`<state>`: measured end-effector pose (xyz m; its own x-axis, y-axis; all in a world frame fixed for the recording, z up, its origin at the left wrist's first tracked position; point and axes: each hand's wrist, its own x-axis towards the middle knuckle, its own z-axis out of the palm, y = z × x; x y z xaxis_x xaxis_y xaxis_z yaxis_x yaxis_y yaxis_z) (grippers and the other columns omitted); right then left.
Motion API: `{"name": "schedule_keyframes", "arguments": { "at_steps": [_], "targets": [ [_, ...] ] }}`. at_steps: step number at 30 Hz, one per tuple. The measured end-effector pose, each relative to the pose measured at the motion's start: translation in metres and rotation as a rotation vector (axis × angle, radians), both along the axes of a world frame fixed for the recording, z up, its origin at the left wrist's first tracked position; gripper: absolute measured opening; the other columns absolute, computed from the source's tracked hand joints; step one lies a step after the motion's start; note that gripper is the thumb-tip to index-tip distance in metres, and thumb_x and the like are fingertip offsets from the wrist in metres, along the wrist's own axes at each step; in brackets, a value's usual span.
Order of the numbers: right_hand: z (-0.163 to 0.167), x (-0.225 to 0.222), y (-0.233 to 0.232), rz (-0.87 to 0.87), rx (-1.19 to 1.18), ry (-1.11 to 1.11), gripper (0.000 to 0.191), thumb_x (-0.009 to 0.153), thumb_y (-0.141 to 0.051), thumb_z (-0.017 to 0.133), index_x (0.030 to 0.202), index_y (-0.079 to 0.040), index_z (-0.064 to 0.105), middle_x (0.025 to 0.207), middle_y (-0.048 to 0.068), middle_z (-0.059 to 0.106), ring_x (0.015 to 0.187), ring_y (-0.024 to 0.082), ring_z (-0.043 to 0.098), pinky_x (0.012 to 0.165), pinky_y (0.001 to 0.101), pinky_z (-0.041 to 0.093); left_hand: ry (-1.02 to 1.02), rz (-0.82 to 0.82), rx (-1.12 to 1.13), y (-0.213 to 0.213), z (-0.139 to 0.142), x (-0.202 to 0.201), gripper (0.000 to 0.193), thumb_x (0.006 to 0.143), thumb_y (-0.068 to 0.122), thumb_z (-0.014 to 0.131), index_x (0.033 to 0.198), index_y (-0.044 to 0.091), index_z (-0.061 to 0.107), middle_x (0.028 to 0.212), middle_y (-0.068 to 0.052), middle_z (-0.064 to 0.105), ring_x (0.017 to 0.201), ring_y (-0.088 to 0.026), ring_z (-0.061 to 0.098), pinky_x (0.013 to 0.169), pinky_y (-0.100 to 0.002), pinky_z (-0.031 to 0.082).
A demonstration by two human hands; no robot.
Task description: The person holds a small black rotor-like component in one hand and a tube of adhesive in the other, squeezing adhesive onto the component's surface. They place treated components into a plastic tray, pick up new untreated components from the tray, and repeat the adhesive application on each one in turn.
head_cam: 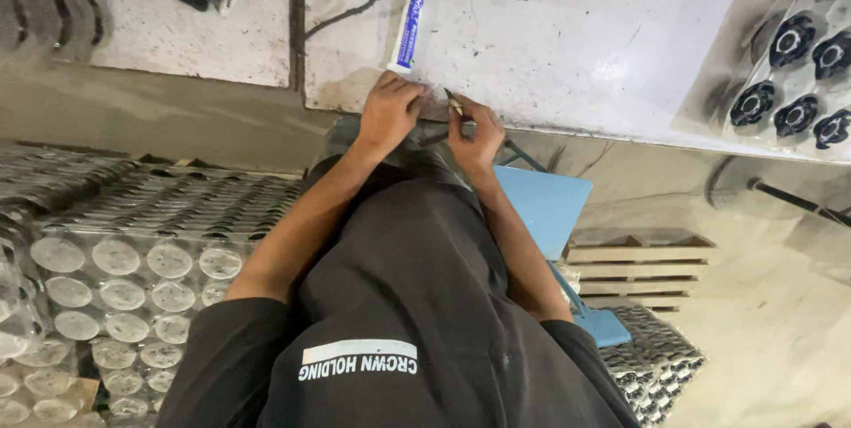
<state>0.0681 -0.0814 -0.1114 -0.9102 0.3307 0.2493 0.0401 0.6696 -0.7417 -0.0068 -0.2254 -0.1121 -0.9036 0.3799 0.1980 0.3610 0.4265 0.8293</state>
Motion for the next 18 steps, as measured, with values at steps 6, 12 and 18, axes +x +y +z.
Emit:
{"name": "schedule_keyframes", "arguments": {
  "at_steps": [6, 12, 18],
  "targets": [
    [-0.002, -0.004, -0.010, 0.071, -0.038, -0.011, 0.029, 0.083, 0.005, 0.081, 0.109, -0.009, 0.079, 0.075, 0.006, 0.063, 0.059, 0.017, 0.061, 0.056, 0.0313, 0.050, 0.049, 0.053, -0.058, -0.007, -0.002, 0.008, 0.008, 0.088, 0.004, 0.081, 0.087, 0.004, 0.073, 0.088, -0.010, 0.063, 0.090, -0.035, 0.060, 0.077, -0.046, 0.053],
    [-0.004, -0.007, -0.013, 0.155, 0.070, 0.096, 0.033, 0.081, 0.007, 0.079, 0.109, -0.010, 0.078, 0.078, 0.004, 0.065, 0.065, 0.021, 0.059, 0.058, 0.0350, 0.049, 0.044, 0.070, -0.062, -0.016, -0.003, 0.013, 0.010, 0.088, 0.002, 0.080, 0.085, 0.003, 0.071, 0.088, -0.010, 0.062, 0.090, -0.034, 0.060, 0.076, -0.046, 0.053],
    [-0.007, -0.003, -0.014, 0.199, 0.089, 0.121, 0.039, 0.079, 0.010, 0.077, 0.113, -0.009, 0.077, 0.078, 0.004, 0.064, 0.066, 0.023, 0.057, 0.060, 0.0372, 0.048, 0.036, 0.089, -0.073, -0.019, -0.008, 0.019, 0.012, 0.088, 0.001, 0.080, 0.083, 0.002, 0.069, 0.087, -0.011, 0.061, 0.091, -0.034, 0.059, 0.075, -0.046, 0.052]
  ]
}}
